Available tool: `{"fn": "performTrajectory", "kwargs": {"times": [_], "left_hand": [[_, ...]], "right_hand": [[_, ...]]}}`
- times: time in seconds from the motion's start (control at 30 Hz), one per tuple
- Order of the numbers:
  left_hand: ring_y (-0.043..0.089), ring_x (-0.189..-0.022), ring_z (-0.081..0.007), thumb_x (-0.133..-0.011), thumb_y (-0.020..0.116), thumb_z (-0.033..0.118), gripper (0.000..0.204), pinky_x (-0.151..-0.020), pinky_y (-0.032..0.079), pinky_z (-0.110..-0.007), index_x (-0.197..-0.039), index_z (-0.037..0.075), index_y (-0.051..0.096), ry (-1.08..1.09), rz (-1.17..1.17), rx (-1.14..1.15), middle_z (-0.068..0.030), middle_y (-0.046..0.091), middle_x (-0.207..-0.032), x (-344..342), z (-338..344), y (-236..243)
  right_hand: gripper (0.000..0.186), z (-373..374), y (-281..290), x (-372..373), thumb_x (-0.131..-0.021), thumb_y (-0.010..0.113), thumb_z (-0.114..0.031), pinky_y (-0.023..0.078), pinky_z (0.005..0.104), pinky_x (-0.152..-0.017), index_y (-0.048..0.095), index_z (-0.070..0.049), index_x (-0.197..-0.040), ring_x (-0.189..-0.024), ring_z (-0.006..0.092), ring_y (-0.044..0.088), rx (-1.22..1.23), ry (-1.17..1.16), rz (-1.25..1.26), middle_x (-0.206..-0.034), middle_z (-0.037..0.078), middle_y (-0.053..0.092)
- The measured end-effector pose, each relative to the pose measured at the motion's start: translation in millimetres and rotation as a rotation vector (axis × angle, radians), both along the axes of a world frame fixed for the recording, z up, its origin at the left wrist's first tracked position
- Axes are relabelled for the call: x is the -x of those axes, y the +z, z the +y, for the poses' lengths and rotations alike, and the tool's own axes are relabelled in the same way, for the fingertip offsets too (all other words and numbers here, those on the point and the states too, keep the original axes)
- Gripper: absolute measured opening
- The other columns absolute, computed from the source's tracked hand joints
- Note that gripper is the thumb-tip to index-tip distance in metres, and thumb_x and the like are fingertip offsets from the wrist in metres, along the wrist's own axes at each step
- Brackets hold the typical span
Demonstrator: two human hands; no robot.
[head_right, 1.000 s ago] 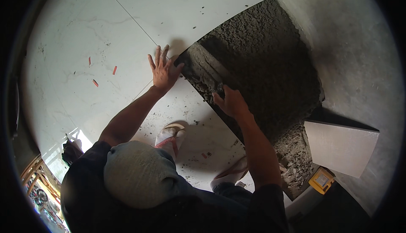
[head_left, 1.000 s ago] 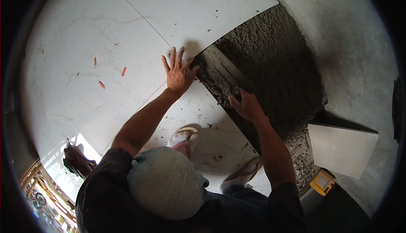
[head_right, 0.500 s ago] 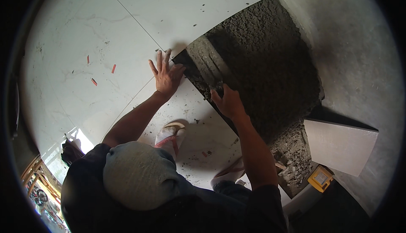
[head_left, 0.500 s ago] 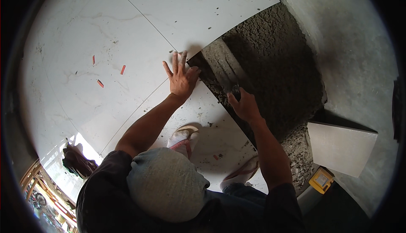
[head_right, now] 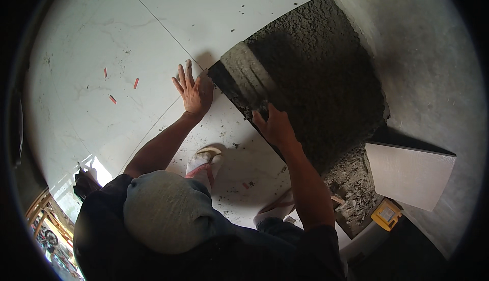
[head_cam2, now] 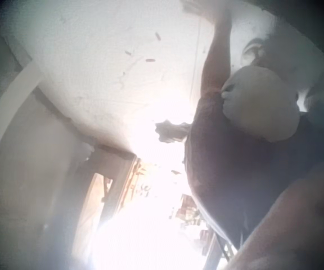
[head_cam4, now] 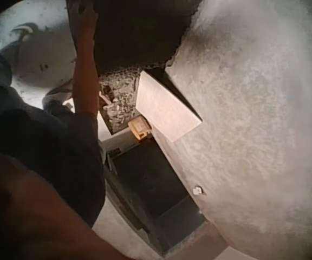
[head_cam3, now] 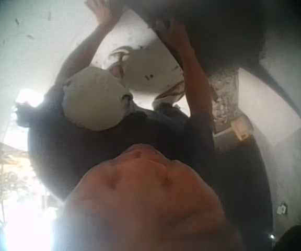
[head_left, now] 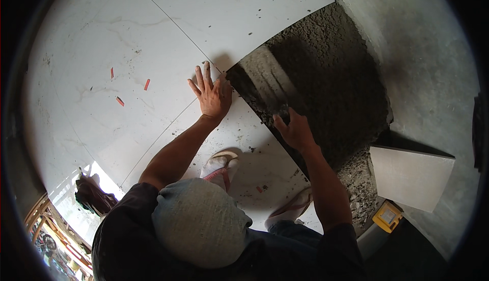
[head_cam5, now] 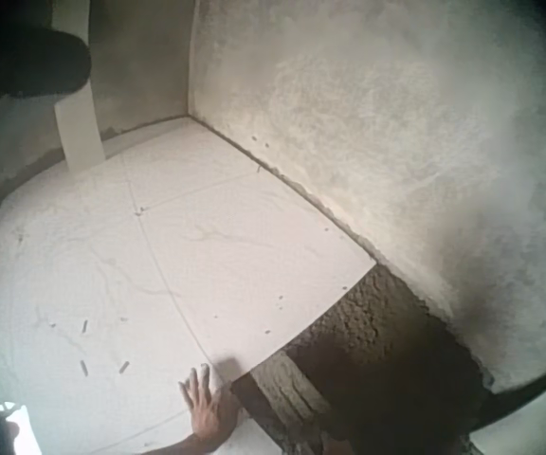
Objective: The person prepares a floor surface by spreading and leveling wet concrete with a trowel, places a large tile onto the surface, and taps the tile with a rubber mallet to secure and level it.
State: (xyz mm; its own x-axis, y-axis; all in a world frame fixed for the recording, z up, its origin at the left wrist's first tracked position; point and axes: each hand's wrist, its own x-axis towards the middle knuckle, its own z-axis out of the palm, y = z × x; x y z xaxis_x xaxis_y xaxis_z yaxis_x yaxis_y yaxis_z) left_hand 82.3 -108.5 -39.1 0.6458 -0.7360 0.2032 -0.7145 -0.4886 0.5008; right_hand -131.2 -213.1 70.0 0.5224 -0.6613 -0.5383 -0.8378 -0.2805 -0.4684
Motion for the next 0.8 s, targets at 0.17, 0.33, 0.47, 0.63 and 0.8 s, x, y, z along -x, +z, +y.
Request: {"fn": "performTrajectory", "kwargs": {"times": [0.17, 0.33, 0.47, 0.63, 0.8], "left_hand": [[0.007, -0.143, -0.0396, -0.084, 0.064, 0.026, 0.031, -0.109, 0.002, -0.065, -0.114, 0.019, 0.061, -0.073, -0.009, -0.036, -0.0148, 0.02, -0.152, 0.5, -0.4, 7.3], [0.006, -0.142, -0.0404, -0.085, 0.06, 0.03, 0.037, -0.107, 0.001, -0.067, -0.119, 0.016, 0.056, -0.165, -0.002, -0.058, -0.0176, 0.016, -0.152, -0.8, 7.6, 12.2], [0.008, -0.142, -0.04, -0.084, 0.059, 0.027, 0.047, -0.109, 0.0, -0.063, -0.127, 0.013, 0.048, -0.096, 0.024, 0.006, -0.0178, 0.018, -0.152, 0.2, 10.4, 6.3], [0.009, -0.142, -0.04, -0.084, 0.059, 0.022, 0.048, -0.11, 0.002, -0.062, -0.128, 0.01, 0.043, -0.094, 0.082, -0.008, -0.0194, 0.02, -0.151, 8.8, 48.2, 7.3], [0.021, -0.137, -0.0429, -0.076, 0.061, 0.01, 0.039, -0.11, 0.014, -0.062, -0.115, 0.007, 0.055, -0.402, 0.275, 0.071, -0.02, 0.032, -0.144, 49.4, 118.4, 25.5]], "right_hand": [[0.06, -0.9, -4.2, 3.2, -0.086, 0.059, -0.045, 0.051, 0.0435, -0.076, 0.056, 0.011, -0.109, -0.084, 0.0439, 0.064, 0.123, 0.069, 0.019, -0.087, 0.028, 0.065], [0.056, 1.9, -2.5, 4.5, -0.087, 0.058, -0.043, 0.051, 0.0435, -0.076, 0.056, 0.009, -0.107, -0.083, 0.0434, 0.064, -0.016, -0.078, -0.051, -0.086, 0.026, 0.066], [0.053, 6.0, 0.9, 2.1, -0.088, 0.057, -0.043, 0.051, 0.0463, -0.075, 0.056, 0.008, -0.103, -0.082, 0.0429, 0.064, 0.108, 0.084, 0.041, -0.081, 0.026, 0.065], [0.054, 10.2, 7.5, -1.4, -0.088, 0.056, -0.046, 0.051, 0.0488, -0.076, 0.056, 0.006, -0.105, -0.083, 0.0439, 0.063, -0.025, -0.107, 0.077, -0.082, 0.028, 0.064], [0.059, 1.5, 6.2, -6.9, -0.087, 0.058, -0.046, 0.051, 0.0465, -0.07, 0.055, 0.011, -0.101, -0.079, 0.0442, 0.064, 0.006, 0.197, 0.101, -0.078, 0.031, 0.062]]}}
